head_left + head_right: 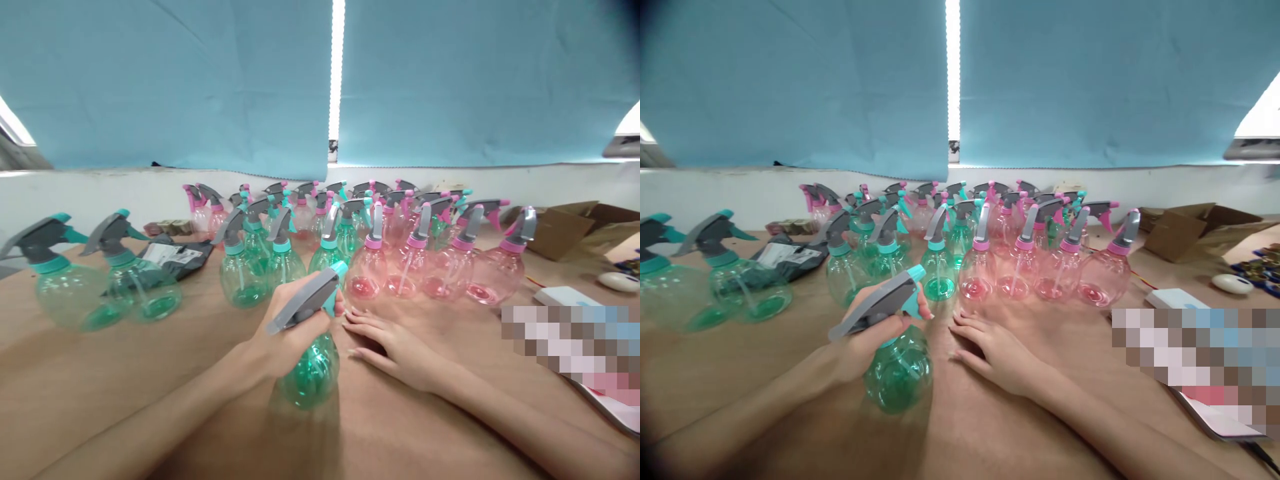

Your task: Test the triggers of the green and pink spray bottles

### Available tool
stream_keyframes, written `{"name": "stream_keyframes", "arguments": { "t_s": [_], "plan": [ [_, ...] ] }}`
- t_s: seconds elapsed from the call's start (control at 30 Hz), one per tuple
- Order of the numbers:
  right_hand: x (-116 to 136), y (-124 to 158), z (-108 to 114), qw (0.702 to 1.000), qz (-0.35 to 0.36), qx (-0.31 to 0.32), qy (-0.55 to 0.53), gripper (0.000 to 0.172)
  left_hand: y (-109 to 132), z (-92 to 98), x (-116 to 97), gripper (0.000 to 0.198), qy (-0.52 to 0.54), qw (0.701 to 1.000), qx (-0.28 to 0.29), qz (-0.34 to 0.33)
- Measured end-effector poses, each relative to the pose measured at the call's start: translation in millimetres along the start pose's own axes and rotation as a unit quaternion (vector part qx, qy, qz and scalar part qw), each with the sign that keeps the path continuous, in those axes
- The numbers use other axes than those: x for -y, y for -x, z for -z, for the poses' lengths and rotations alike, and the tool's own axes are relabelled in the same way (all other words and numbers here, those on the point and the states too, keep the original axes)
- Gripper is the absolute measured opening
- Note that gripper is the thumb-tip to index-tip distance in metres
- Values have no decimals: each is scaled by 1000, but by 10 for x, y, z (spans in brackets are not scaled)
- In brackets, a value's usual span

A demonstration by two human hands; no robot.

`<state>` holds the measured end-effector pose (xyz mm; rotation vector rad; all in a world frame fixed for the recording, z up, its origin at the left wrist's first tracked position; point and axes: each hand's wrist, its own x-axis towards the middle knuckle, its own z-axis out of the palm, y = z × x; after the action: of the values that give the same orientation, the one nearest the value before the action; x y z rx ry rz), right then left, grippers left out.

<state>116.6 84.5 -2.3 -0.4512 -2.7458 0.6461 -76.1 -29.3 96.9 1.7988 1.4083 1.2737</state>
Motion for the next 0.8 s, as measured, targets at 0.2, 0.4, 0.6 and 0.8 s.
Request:
{"name": "stream_keyframes", "arguments": {
  "t_s": [0.2, 0.4, 0.6, 0.8],
  "plan": [
    [-8, 2, -3, 1000, 3, 4, -3, 50, 8, 12, -8, 10, -12, 1000, -6, -10],
    [-15, 6, -1, 1000, 6, -9, -19, 49, 23, -3, 51, 25, 20, 1000, -6, -6],
    [-7, 23, 8, 1000, 9, 13, 10, 53, 34, -37, 51, 29, 20, 999, -36, 4],
    [-7, 29, 5, 1000, -2, 20, 8, 52, 32, -44, 62, 25, 10, 999, -46, 0]
  ]
}}
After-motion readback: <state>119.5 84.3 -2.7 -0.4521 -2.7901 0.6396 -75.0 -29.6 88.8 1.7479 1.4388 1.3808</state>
